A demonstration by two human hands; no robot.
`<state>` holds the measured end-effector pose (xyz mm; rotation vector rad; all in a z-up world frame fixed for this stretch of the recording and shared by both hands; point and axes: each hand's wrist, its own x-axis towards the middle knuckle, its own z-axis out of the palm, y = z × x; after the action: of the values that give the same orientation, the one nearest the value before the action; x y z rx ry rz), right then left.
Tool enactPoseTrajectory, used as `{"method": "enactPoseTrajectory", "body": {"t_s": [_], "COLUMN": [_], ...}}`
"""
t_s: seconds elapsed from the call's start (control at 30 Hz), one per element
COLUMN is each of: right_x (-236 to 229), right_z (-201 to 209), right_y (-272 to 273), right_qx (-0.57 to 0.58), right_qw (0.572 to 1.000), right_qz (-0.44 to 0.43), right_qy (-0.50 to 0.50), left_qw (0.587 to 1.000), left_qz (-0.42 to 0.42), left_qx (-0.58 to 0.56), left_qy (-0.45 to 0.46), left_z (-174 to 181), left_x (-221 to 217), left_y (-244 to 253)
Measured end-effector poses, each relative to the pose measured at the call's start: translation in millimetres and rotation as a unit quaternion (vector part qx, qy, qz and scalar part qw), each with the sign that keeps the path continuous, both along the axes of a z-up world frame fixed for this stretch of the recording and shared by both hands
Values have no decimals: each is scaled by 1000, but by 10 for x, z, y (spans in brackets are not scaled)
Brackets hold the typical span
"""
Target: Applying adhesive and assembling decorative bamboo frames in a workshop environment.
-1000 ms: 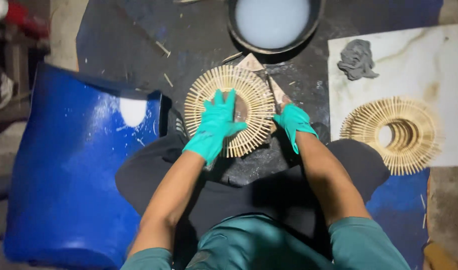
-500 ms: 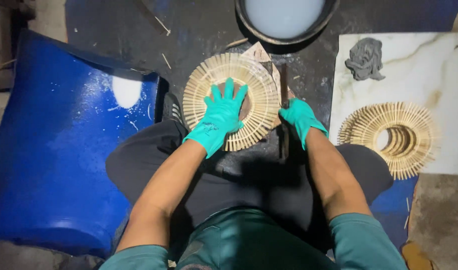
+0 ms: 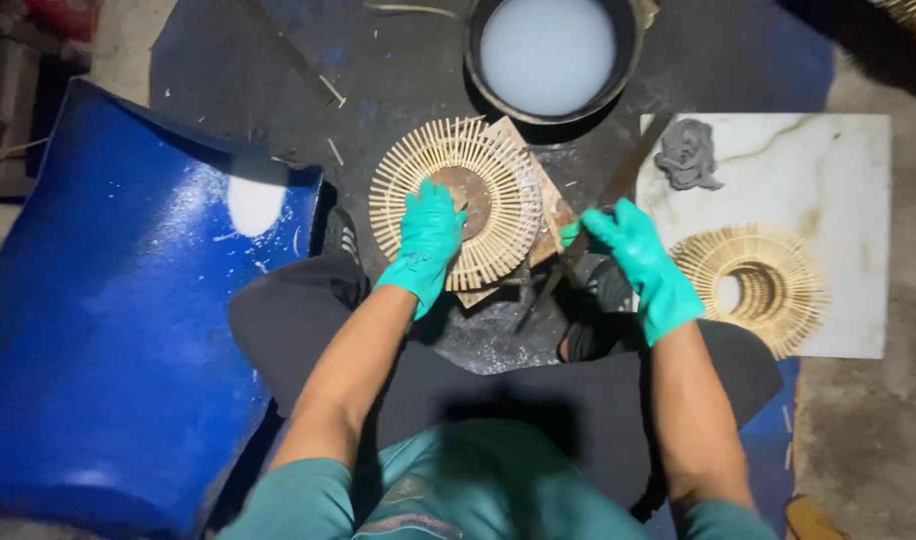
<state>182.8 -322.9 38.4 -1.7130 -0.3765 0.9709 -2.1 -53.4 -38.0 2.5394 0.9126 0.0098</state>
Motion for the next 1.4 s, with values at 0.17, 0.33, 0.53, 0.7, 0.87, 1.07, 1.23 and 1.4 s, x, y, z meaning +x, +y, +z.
{"method": "enactPoseTrajectory", "body": {"t_s": [0.17,0.33,0.53,0.7,0.87,1.07,1.23,1.4], "right_x": [-344,-731,-1152,-1269,-1350,-1369,-1334,-1318], "right_z": [587,522,570,448,273,164,15,89], "right_y": [-371,-575,-372,-225,-76,-33,-5,35], "right_qx": [164,57,25,14,26,7,-7,-17], "right_qw": [963,960,963,956,937,939,943,948], "right_qz": [-189,-263,-235,-234,-285,-260,-242,-239], "right_qy": [98,72,131,179,202,226,227,208], "left_qw": [998,994,992,972,974,976,975,971], "left_qz": [-36,-101,-57,-22,-66,-97,-114,-123], "left_qx": [-4,1,-1,-73,-54,-48,-64,-66], "left_qy": [-54,49,112,224,208,190,178,194], "left_z": [-265,167,533,1144,870,886,930,1071], "left_x": [39,221,447,553,498,437,459,495], "left_y": [101,120,-157,-224,-126,-82,-55,-44]}}
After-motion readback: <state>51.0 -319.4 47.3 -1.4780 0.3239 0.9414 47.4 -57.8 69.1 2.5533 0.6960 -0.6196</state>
